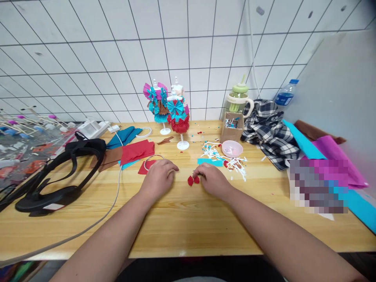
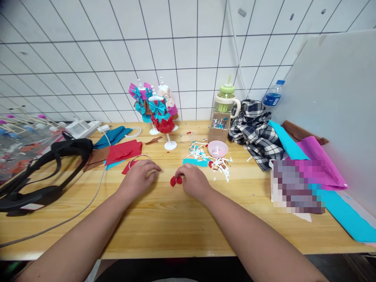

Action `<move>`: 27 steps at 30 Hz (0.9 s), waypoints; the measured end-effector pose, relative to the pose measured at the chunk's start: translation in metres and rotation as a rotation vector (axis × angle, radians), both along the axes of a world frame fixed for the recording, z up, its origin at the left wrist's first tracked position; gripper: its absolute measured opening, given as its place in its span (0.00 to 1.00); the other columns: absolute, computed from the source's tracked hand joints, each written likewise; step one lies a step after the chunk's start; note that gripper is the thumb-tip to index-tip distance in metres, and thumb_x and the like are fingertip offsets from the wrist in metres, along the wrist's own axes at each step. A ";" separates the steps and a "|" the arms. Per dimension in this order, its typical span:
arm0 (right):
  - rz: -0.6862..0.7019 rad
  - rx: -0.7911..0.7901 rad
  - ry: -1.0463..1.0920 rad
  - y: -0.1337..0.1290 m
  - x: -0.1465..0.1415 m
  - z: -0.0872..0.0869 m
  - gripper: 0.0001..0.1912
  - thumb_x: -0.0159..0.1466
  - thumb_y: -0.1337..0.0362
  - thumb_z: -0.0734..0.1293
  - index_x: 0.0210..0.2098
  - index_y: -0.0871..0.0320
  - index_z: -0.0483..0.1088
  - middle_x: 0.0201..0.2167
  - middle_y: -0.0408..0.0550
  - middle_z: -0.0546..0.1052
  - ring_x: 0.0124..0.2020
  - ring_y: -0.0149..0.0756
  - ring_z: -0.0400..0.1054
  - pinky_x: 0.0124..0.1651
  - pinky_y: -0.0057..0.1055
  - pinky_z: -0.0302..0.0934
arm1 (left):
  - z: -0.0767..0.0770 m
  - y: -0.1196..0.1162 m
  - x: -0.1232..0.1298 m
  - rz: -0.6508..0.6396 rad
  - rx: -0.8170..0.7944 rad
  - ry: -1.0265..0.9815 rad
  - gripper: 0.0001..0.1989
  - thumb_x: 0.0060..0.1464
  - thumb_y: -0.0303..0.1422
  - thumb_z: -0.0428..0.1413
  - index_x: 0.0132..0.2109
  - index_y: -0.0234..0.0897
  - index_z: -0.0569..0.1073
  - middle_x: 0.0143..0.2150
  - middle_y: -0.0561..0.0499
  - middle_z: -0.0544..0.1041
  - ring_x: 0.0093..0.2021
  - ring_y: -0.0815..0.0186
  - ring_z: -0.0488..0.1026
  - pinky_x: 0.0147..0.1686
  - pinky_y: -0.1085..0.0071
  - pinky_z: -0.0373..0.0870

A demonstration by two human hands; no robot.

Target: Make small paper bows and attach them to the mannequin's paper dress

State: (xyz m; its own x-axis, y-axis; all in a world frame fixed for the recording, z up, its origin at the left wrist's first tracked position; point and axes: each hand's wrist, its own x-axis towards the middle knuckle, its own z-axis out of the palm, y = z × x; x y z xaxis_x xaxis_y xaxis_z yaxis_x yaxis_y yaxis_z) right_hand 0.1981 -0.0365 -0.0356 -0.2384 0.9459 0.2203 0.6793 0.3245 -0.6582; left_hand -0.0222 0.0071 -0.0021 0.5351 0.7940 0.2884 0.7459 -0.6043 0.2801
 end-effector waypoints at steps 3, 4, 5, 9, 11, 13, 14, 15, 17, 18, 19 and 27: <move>-0.068 0.018 -0.097 -0.002 0.003 0.005 0.19 0.52 0.81 0.59 0.34 0.56 0.72 0.37 0.45 0.74 0.42 0.35 0.65 0.45 0.29 0.57 | 0.006 0.009 -0.015 0.135 0.032 0.097 0.15 0.53 0.27 0.48 0.40 0.39 0.78 0.42 0.45 0.77 0.45 0.56 0.71 0.47 0.62 0.65; -0.090 0.031 -0.137 -0.002 0.004 0.007 0.18 0.53 0.80 0.59 0.34 0.56 0.72 0.37 0.45 0.74 0.42 0.35 0.65 0.45 0.29 0.57 | 0.007 0.012 -0.022 0.198 0.032 0.161 0.15 0.52 0.27 0.49 0.42 0.39 0.78 0.42 0.44 0.77 0.45 0.54 0.71 0.46 0.60 0.65; -0.113 0.042 -0.185 -0.003 0.005 0.010 0.16 0.55 0.78 0.60 0.35 0.56 0.72 0.37 0.46 0.74 0.43 0.36 0.65 0.46 0.30 0.57 | 0.008 0.016 -0.028 0.268 0.023 0.230 0.16 0.50 0.27 0.49 0.43 0.39 0.78 0.42 0.43 0.77 0.46 0.51 0.70 0.45 0.59 0.65; -0.184 0.024 -0.412 -0.004 0.013 0.015 0.11 0.60 0.69 0.62 0.40 0.55 0.73 0.39 0.50 0.73 0.45 0.42 0.64 0.44 0.33 0.56 | 0.008 0.028 -0.045 0.383 -0.118 0.395 0.14 0.48 0.28 0.50 0.41 0.42 0.77 0.42 0.42 0.78 0.45 0.48 0.71 0.36 0.61 0.65; -0.190 -0.007 -0.481 -0.004 0.016 0.016 0.10 0.61 0.66 0.63 0.40 0.54 0.73 0.39 0.50 0.74 0.45 0.43 0.65 0.43 0.34 0.56 | 0.007 0.030 -0.045 0.399 -0.161 0.409 0.12 0.50 0.31 0.50 0.38 0.42 0.77 0.42 0.43 0.78 0.44 0.49 0.73 0.34 0.63 0.65; -0.197 -0.010 -0.504 -0.003 0.018 0.017 0.08 0.60 0.65 0.64 0.39 0.54 0.73 0.38 0.49 0.74 0.45 0.44 0.65 0.42 0.34 0.55 | 0.007 0.030 -0.042 0.408 -0.166 0.411 0.11 0.51 0.34 0.50 0.37 0.42 0.76 0.40 0.44 0.79 0.42 0.50 0.73 0.32 0.64 0.64; -0.209 -0.005 -0.504 -0.003 0.018 0.017 0.07 0.60 0.65 0.64 0.39 0.54 0.72 0.38 0.49 0.75 0.44 0.43 0.65 0.41 0.33 0.55 | 0.008 0.029 -0.040 0.410 -0.161 0.409 0.11 0.51 0.35 0.49 0.37 0.41 0.76 0.40 0.44 0.79 0.42 0.51 0.74 0.32 0.64 0.64; -0.223 -0.003 -0.502 -0.003 0.018 0.018 0.06 0.60 0.66 0.64 0.38 0.54 0.71 0.37 0.48 0.75 0.44 0.43 0.65 0.40 0.33 0.54 | 0.008 0.028 -0.038 0.410 -0.152 0.408 0.11 0.51 0.35 0.49 0.36 0.41 0.76 0.39 0.44 0.79 0.41 0.51 0.74 0.32 0.64 0.64; -0.247 -0.018 -0.496 -0.003 0.017 0.019 0.04 0.61 0.66 0.64 0.36 0.54 0.70 0.35 0.47 0.75 0.41 0.42 0.66 0.37 0.32 0.54 | 0.009 0.025 -0.036 0.408 -0.133 0.408 0.11 0.52 0.36 0.49 0.36 0.41 0.76 0.38 0.43 0.79 0.40 0.51 0.74 0.32 0.64 0.63; -0.255 -0.027 -0.496 -0.004 0.017 0.020 0.04 0.61 0.66 0.64 0.35 0.54 0.70 0.34 0.46 0.75 0.40 0.41 0.66 0.36 0.32 0.53 | 0.009 0.025 -0.035 0.407 -0.128 0.409 0.11 0.52 0.36 0.49 0.35 0.40 0.76 0.37 0.43 0.79 0.40 0.51 0.74 0.33 0.63 0.63; -0.259 -0.026 -0.499 -0.004 0.017 0.020 0.04 0.61 0.66 0.64 0.35 0.54 0.70 0.34 0.47 0.75 0.39 0.42 0.66 0.36 0.33 0.53 | 0.008 0.024 -0.035 0.408 -0.122 0.408 0.11 0.52 0.36 0.50 0.34 0.40 0.76 0.36 0.43 0.79 0.40 0.50 0.74 0.33 0.63 0.63; -0.009 0.145 -0.400 -0.010 0.001 0.017 0.11 0.64 0.62 0.63 0.44 0.55 0.72 0.43 0.49 0.73 0.46 0.41 0.62 0.50 0.36 0.53 | 0.008 0.007 -0.013 0.031 -0.034 0.059 0.12 0.55 0.41 0.52 0.37 0.39 0.76 0.38 0.47 0.76 0.41 0.59 0.71 0.42 0.64 0.63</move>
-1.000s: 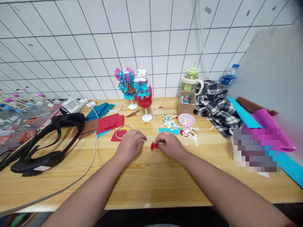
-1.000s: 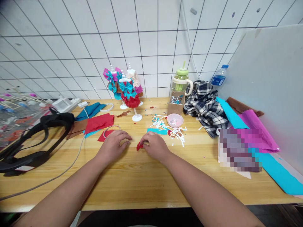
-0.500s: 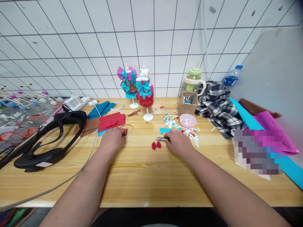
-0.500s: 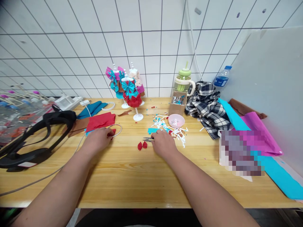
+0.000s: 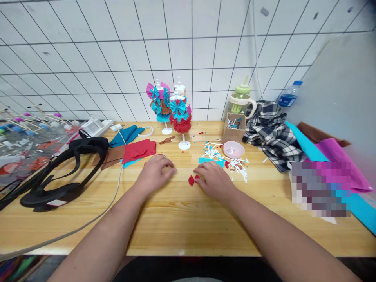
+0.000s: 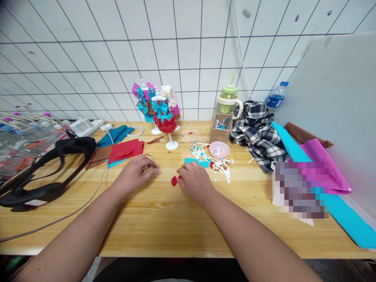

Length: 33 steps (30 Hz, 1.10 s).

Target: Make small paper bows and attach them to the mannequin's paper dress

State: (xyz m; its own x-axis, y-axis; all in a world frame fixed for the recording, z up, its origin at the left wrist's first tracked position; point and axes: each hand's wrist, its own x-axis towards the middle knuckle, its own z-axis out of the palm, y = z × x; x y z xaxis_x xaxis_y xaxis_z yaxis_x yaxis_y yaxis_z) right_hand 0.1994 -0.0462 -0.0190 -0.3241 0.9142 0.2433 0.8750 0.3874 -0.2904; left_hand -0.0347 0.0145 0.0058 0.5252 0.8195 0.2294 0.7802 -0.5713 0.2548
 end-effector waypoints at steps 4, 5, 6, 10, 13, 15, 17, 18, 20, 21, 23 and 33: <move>0.021 -0.080 0.079 -0.001 -0.007 -0.007 0.05 0.60 0.64 0.66 0.35 0.56 0.73 0.39 0.48 0.74 0.44 0.39 0.63 0.49 0.34 0.54 | 0.001 -0.023 0.025 -0.251 -0.034 0.011 0.17 0.47 0.49 0.60 0.36 0.41 0.76 0.37 0.50 0.75 0.41 0.60 0.69 0.43 0.63 0.60; 0.026 -0.096 0.113 0.000 -0.007 -0.008 0.04 0.59 0.64 0.67 0.34 0.56 0.73 0.38 0.47 0.74 0.44 0.38 0.63 0.49 0.34 0.54 | 0.001 -0.028 0.030 -0.285 -0.024 0.040 0.17 0.45 0.49 0.61 0.36 0.42 0.76 0.36 0.51 0.75 0.41 0.60 0.68 0.44 0.62 0.59; 0.033 -0.108 0.144 0.000 -0.008 -0.008 0.03 0.59 0.64 0.68 0.32 0.56 0.72 0.38 0.46 0.74 0.43 0.38 0.63 0.48 0.33 0.55 | 0.001 -0.031 0.034 -0.305 -0.005 0.064 0.16 0.45 0.48 0.61 0.36 0.42 0.76 0.36 0.51 0.74 0.41 0.60 0.68 0.45 0.61 0.58; 0.018 -0.169 0.222 0.000 -0.009 -0.005 0.02 0.57 0.64 0.68 0.29 0.56 0.72 0.33 0.45 0.74 0.39 0.36 0.65 0.43 0.32 0.56 | -0.001 -0.036 0.040 -0.343 0.055 0.120 0.10 0.49 0.41 0.60 0.33 0.40 0.75 0.35 0.51 0.74 0.41 0.60 0.68 0.47 0.58 0.56; -0.046 -0.255 0.314 -0.001 -0.009 0.000 0.01 0.57 0.65 0.66 0.29 0.55 0.71 0.31 0.43 0.76 0.36 0.34 0.67 0.37 0.30 0.56 | -0.004 -0.033 0.037 -0.277 0.050 0.031 0.04 0.53 0.32 0.54 0.35 0.39 0.73 0.35 0.50 0.74 0.41 0.61 0.68 0.45 0.60 0.59; -0.095 -0.285 0.398 -0.001 -0.008 0.003 0.02 0.58 0.65 0.65 0.30 0.55 0.70 0.30 0.41 0.76 0.33 0.33 0.67 0.34 0.29 0.55 | -0.005 -0.028 0.033 -0.158 0.021 -0.111 0.07 0.53 0.29 0.53 0.39 0.38 0.72 0.37 0.49 0.74 0.42 0.61 0.68 0.44 0.62 0.61; -0.124 -0.310 0.520 0.000 -0.007 0.003 0.03 0.58 0.63 0.65 0.30 0.55 0.69 0.28 0.41 0.75 0.30 0.31 0.67 0.33 0.28 0.56 | -0.007 -0.023 0.029 -0.022 -0.089 -0.276 0.10 0.52 0.33 0.54 0.43 0.36 0.72 0.39 0.47 0.74 0.42 0.60 0.69 0.43 0.64 0.64; -0.125 -0.331 0.596 0.001 -0.007 0.003 0.03 0.59 0.62 0.64 0.31 0.56 0.68 0.28 0.41 0.75 0.28 0.31 0.67 0.32 0.28 0.57 | -0.007 -0.021 0.027 0.024 -0.201 -0.344 0.13 0.53 0.37 0.54 0.43 0.36 0.72 0.38 0.47 0.75 0.41 0.60 0.70 0.42 0.65 0.65; -0.108 -0.383 0.745 0.003 -0.007 0.001 0.04 0.58 0.62 0.64 0.31 0.56 0.66 0.26 0.40 0.74 0.26 0.30 0.67 0.31 0.27 0.58 | -0.009 -0.018 0.026 0.053 -0.474 -0.436 0.17 0.53 0.44 0.53 0.42 0.35 0.74 0.37 0.47 0.76 0.39 0.60 0.72 0.40 0.66 0.67; -0.100 -0.401 0.801 0.004 -0.008 0.000 0.05 0.58 0.62 0.65 0.31 0.56 0.66 0.26 0.40 0.74 0.26 0.29 0.67 0.30 0.27 0.59 | -0.009 -0.018 0.027 0.043 -0.581 -0.464 0.19 0.53 0.47 0.53 0.40 0.36 0.76 0.37 0.47 0.77 0.39 0.60 0.72 0.39 0.66 0.67; -0.089 -0.412 0.861 0.005 -0.010 -0.002 0.05 0.57 0.62 0.66 0.31 0.56 0.66 0.25 0.40 0.73 0.25 0.29 0.66 0.30 0.26 0.59 | -0.011 -0.019 0.029 0.006 -0.667 -0.495 0.19 0.49 0.48 0.56 0.36 0.36 0.77 0.38 0.47 0.77 0.41 0.58 0.73 0.42 0.66 0.67; -0.037 -0.449 0.864 0.004 -0.010 -0.001 0.07 0.56 0.62 0.67 0.34 0.58 0.70 0.27 0.42 0.75 0.27 0.29 0.67 0.31 0.26 0.60 | -0.016 -0.016 0.024 -0.029 -0.751 -0.525 0.14 0.44 0.43 0.62 0.31 0.36 0.77 0.39 0.47 0.78 0.41 0.59 0.74 0.44 0.66 0.67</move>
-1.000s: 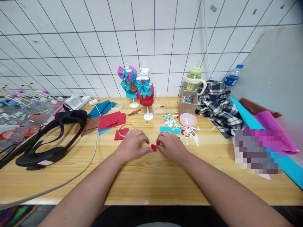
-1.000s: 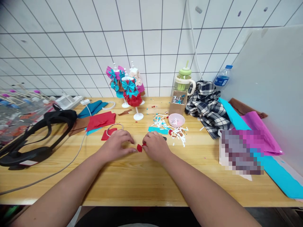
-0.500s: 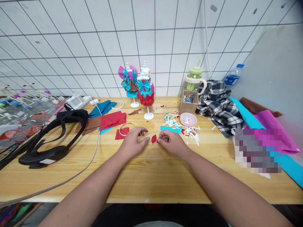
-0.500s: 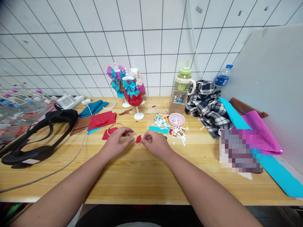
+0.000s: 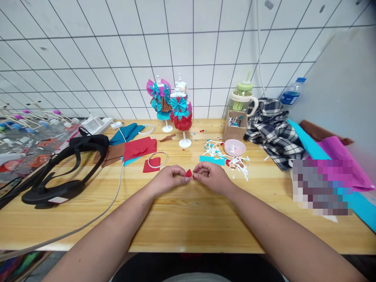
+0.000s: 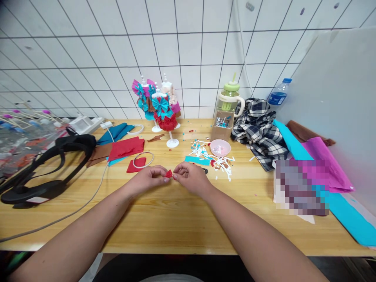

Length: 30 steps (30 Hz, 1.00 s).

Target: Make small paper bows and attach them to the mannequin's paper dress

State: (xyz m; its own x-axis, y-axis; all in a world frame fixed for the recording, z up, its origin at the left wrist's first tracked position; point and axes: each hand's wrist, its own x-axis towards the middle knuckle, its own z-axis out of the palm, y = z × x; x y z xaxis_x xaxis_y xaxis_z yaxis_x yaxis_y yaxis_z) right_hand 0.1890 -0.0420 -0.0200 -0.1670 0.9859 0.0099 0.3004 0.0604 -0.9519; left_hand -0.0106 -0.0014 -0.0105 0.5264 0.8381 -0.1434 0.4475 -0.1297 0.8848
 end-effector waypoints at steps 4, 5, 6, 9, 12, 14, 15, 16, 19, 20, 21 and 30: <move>0.043 -0.016 -0.025 0.001 0.002 -0.003 0.08 0.56 0.62 0.67 0.36 0.57 0.69 0.28 0.42 0.76 0.26 0.29 0.67 0.30 0.26 0.59 | 0.004 -0.001 0.000 -0.030 -0.099 -0.025 0.19 0.48 0.47 0.58 0.38 0.36 0.77 0.40 0.46 0.79 0.42 0.59 0.74 0.43 0.66 0.68; 0.062 -0.024 -0.023 0.000 0.002 -0.004 0.09 0.57 0.62 0.67 0.36 0.57 0.69 0.28 0.42 0.76 0.26 0.29 0.67 0.30 0.26 0.59 | 0.004 -0.001 0.001 -0.022 -0.103 -0.031 0.19 0.49 0.47 0.57 0.39 0.35 0.77 0.39 0.46 0.79 0.41 0.59 0.74 0.42 0.66 0.68; 0.079 -0.031 -0.019 0.000 0.001 -0.005 0.09 0.57 0.61 0.67 0.36 0.57 0.69 0.28 0.42 0.76 0.27 0.29 0.68 0.30 0.26 0.59 | 0.004 -0.002 0.002 -0.004 -0.095 -0.030 0.19 0.49 0.47 0.57 0.38 0.35 0.77 0.38 0.46 0.79 0.40 0.59 0.74 0.41 0.66 0.68; 0.066 -0.045 0.004 -0.001 -0.003 -0.006 0.10 0.56 0.62 0.68 0.37 0.57 0.69 0.31 0.43 0.76 0.28 0.29 0.68 0.32 0.27 0.60 | 0.001 -0.003 0.006 0.076 -0.058 -0.011 0.17 0.45 0.45 0.60 0.34 0.34 0.76 0.33 0.47 0.79 0.36 0.61 0.74 0.37 0.67 0.68; 0.011 -0.106 0.106 0.000 -0.005 -0.006 0.14 0.53 0.62 0.69 0.39 0.58 0.68 0.32 0.44 0.75 0.26 0.27 0.67 0.30 0.26 0.60 | -0.001 -0.003 0.007 0.138 -0.060 -0.054 0.17 0.46 0.45 0.60 0.34 0.34 0.75 0.32 0.48 0.78 0.33 0.62 0.74 0.36 0.67 0.68; -0.016 -0.151 0.182 0.000 -0.005 -0.005 0.17 0.53 0.63 0.69 0.41 0.58 0.66 0.30 0.43 0.75 0.25 0.27 0.66 0.29 0.25 0.59 | -0.001 -0.003 0.007 0.123 -0.051 -0.092 0.17 0.47 0.44 0.60 0.38 0.34 0.75 0.35 0.47 0.79 0.36 0.62 0.74 0.39 0.67 0.68; -0.023 -0.160 0.192 0.000 -0.005 -0.005 0.17 0.52 0.63 0.69 0.41 0.57 0.65 0.29 0.42 0.75 0.24 0.27 0.66 0.27 0.24 0.58 | 0.000 -0.004 0.008 0.100 -0.037 -0.104 0.18 0.48 0.44 0.59 0.41 0.34 0.75 0.37 0.46 0.79 0.38 0.61 0.74 0.40 0.66 0.68; -0.027 -0.158 0.182 0.000 -0.005 -0.005 0.18 0.52 0.62 0.69 0.41 0.56 0.65 0.28 0.41 0.74 0.23 0.27 0.65 0.26 0.24 0.57 | 0.000 -0.005 0.008 0.075 -0.012 -0.106 0.19 0.48 0.43 0.59 0.44 0.35 0.75 0.40 0.46 0.79 0.41 0.60 0.74 0.42 0.66 0.68; -0.015 -0.139 0.122 -0.002 -0.005 -0.004 0.17 0.52 0.63 0.69 0.40 0.55 0.62 0.27 0.39 0.74 0.21 0.26 0.63 0.24 0.23 0.55 | 0.003 -0.009 0.011 0.051 0.109 -0.041 0.17 0.47 0.43 0.60 0.42 0.37 0.76 0.41 0.47 0.79 0.43 0.59 0.74 0.45 0.65 0.67; -0.012 -0.133 0.109 -0.003 -0.006 -0.003 0.17 0.52 0.63 0.69 0.39 0.54 0.61 0.27 0.38 0.74 0.21 0.26 0.63 0.24 0.23 0.55 | 0.004 -0.010 0.012 0.058 0.132 -0.012 0.15 0.47 0.42 0.60 0.38 0.37 0.77 0.39 0.47 0.79 0.42 0.59 0.74 0.44 0.66 0.67; -0.013 -0.126 0.105 -0.004 -0.007 -0.003 0.17 0.52 0.64 0.69 0.39 0.54 0.61 0.26 0.38 0.74 0.21 0.27 0.64 0.24 0.23 0.55 | 0.004 -0.010 0.013 0.069 0.134 0.004 0.13 0.46 0.42 0.60 0.35 0.37 0.78 0.37 0.48 0.79 0.40 0.59 0.74 0.43 0.66 0.67; -0.033 -0.222 0.308 -0.006 -0.018 -0.001 0.19 0.51 0.62 0.70 0.40 0.54 0.62 0.24 0.38 0.72 0.22 0.28 0.63 0.21 0.25 0.63 | 0.000 -0.007 0.015 0.213 -0.116 -0.294 0.15 0.43 0.42 0.63 0.32 0.34 0.75 0.28 0.51 0.77 0.28 0.67 0.71 0.33 0.70 0.67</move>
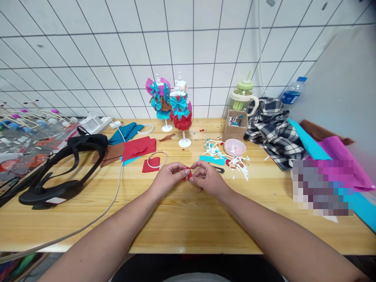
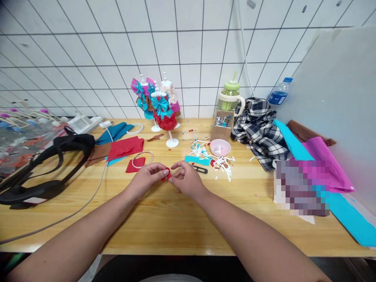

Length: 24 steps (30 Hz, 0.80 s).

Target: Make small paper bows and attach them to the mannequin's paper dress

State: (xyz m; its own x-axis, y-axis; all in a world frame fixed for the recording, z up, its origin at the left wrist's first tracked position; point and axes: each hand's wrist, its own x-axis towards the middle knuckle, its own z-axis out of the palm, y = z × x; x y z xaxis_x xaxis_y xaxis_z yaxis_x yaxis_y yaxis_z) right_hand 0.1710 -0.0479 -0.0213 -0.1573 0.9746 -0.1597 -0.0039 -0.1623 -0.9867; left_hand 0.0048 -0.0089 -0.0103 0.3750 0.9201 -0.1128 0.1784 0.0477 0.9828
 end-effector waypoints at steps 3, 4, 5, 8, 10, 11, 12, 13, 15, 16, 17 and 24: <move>0.036 -0.022 0.028 0.001 0.000 -0.001 0.17 0.51 0.60 0.71 0.38 0.56 0.66 0.27 0.40 0.72 0.24 0.28 0.65 0.22 0.25 0.65 | 0.001 0.000 0.000 -0.009 0.048 0.088 0.15 0.42 0.42 0.64 0.31 0.34 0.76 0.28 0.50 0.77 0.29 0.66 0.71 0.33 0.70 0.67; 0.028 -0.018 0.021 0.001 0.001 -0.001 0.15 0.51 0.59 0.71 0.37 0.56 0.68 0.27 0.41 0.72 0.25 0.29 0.65 0.22 0.25 0.64 | 0.002 0.000 0.000 -0.015 0.075 0.138 0.14 0.42 0.42 0.63 0.31 0.35 0.76 0.28 0.50 0.77 0.30 0.65 0.72 0.34 0.70 0.67; 0.008 -0.008 0.008 0.001 0.001 -0.001 0.15 0.51 0.58 0.71 0.36 0.57 0.69 0.28 0.42 0.72 0.25 0.29 0.65 0.21 0.24 0.64 | 0.003 0.000 0.000 -0.020 0.102 0.181 0.14 0.42 0.42 0.63 0.31 0.35 0.77 0.29 0.51 0.78 0.31 0.65 0.72 0.35 0.70 0.67; -0.045 0.018 -0.037 0.002 0.002 -0.001 0.15 0.51 0.57 0.72 0.34 0.58 0.71 0.27 0.43 0.73 0.24 0.29 0.64 0.20 0.24 0.62 | 0.005 -0.001 0.000 -0.029 0.146 0.260 0.12 0.44 0.42 0.62 0.31 0.36 0.77 0.29 0.51 0.78 0.33 0.64 0.73 0.36 0.70 0.67; -0.057 0.014 -0.042 0.002 0.002 -0.002 0.14 0.50 0.57 0.72 0.33 0.58 0.71 0.26 0.43 0.73 0.23 0.28 0.63 0.20 0.24 0.62 | 0.006 -0.001 0.000 -0.031 0.155 0.283 0.12 0.44 0.41 0.62 0.31 0.36 0.77 0.30 0.51 0.78 0.33 0.64 0.73 0.37 0.70 0.67; -0.060 0.009 -0.042 0.003 0.002 -0.003 0.14 0.49 0.57 0.72 0.32 0.58 0.71 0.25 0.43 0.73 0.23 0.28 0.63 0.20 0.24 0.62 | 0.006 -0.001 0.000 -0.031 0.157 0.291 0.12 0.44 0.41 0.62 0.31 0.36 0.77 0.31 0.51 0.79 0.33 0.64 0.73 0.37 0.70 0.67; -0.067 0.006 -0.045 0.003 0.002 -0.003 0.13 0.49 0.57 0.72 0.30 0.58 0.71 0.24 0.42 0.72 0.22 0.27 0.62 0.20 0.24 0.62 | 0.005 -0.001 0.000 -0.031 0.153 0.292 0.12 0.44 0.41 0.62 0.31 0.36 0.77 0.31 0.51 0.79 0.33 0.64 0.73 0.37 0.70 0.67; -0.077 0.004 -0.051 0.003 0.002 -0.004 0.13 0.50 0.58 0.72 0.29 0.58 0.71 0.23 0.41 0.71 0.21 0.27 0.61 0.20 0.24 0.62 | 0.005 -0.001 0.000 -0.033 0.141 0.283 0.12 0.44 0.41 0.62 0.31 0.36 0.77 0.31 0.51 0.79 0.33 0.64 0.73 0.37 0.70 0.67; -0.084 -0.002 -0.066 0.004 0.003 -0.003 0.11 0.50 0.58 0.71 0.29 0.58 0.71 0.20 0.39 0.69 0.19 0.25 0.59 0.20 0.24 0.61 | 0.003 0.000 -0.001 -0.050 0.096 0.245 0.13 0.44 0.42 0.62 0.31 0.35 0.76 0.30 0.51 0.78 0.32 0.65 0.73 0.36 0.70 0.67; -0.081 -0.005 -0.071 0.003 0.003 -0.003 0.10 0.51 0.59 0.71 0.29 0.58 0.70 0.20 0.39 0.68 0.19 0.25 0.59 0.20 0.24 0.62 | 0.003 0.001 -0.001 -0.061 0.068 0.219 0.14 0.44 0.42 0.62 0.31 0.35 0.76 0.29 0.51 0.78 0.31 0.66 0.73 0.35 0.70 0.67; -0.073 -0.009 -0.069 0.003 0.003 -0.002 0.10 0.52 0.59 0.70 0.29 0.58 0.70 0.20 0.38 0.68 0.18 0.25 0.58 0.20 0.24 0.62 | 0.002 0.001 -0.001 -0.071 0.042 0.193 0.14 0.43 0.42 0.62 0.31 0.35 0.76 0.29 0.51 0.78 0.30 0.66 0.72 0.34 0.70 0.67; -0.070 -0.086 0.046 0.001 0.001 0.003 0.10 0.53 0.60 0.69 0.30 0.58 0.66 0.21 0.37 0.66 0.20 0.24 0.61 0.20 0.23 0.64 | 0.002 0.003 -0.006 -0.030 -0.025 0.034 0.16 0.45 0.43 0.63 0.35 0.34 0.76 0.30 0.50 0.78 0.31 0.66 0.72 0.37 0.69 0.67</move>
